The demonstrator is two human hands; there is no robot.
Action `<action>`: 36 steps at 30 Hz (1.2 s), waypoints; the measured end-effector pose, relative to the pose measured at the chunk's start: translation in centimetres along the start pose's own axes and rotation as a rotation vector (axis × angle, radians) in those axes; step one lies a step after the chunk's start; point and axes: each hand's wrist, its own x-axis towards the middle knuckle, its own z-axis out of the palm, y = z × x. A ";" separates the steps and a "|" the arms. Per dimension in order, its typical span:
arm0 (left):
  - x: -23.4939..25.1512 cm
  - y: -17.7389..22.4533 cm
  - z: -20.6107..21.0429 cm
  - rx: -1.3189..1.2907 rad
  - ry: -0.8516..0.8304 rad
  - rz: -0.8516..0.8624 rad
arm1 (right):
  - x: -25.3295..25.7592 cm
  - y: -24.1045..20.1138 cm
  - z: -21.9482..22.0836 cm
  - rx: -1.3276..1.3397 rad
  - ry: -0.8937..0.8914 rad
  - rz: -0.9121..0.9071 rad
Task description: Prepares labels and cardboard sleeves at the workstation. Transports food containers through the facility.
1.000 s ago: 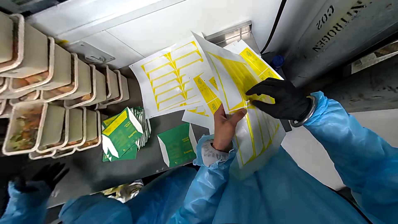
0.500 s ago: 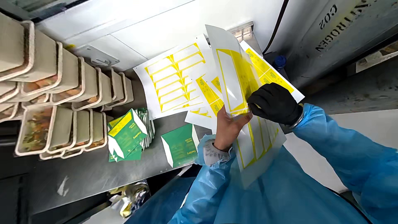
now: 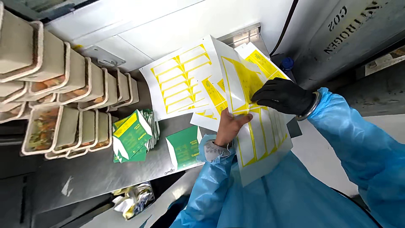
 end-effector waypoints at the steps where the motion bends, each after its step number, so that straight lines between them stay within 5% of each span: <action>1: -0.1 -0.2 -0.1 -0.009 -0.006 -0.003 | -0.3 -0.1 0.5 0.020 0.038 0.035; 9: 0.4 -0.3 -0.1 -0.062 -0.036 -0.036 | -0.7 -1.0 2.9 -0.026 0.246 0.056; 26: 1.0 -1.6 -0.1 -0.163 -0.081 -0.091 | 3.9 2.0 -0.8 -0.165 -0.157 -0.032; 36: 0.2 -3.8 -1.4 -0.175 -0.105 -0.120 | 7.5 6.9 -5.4 0.046 -0.035 0.330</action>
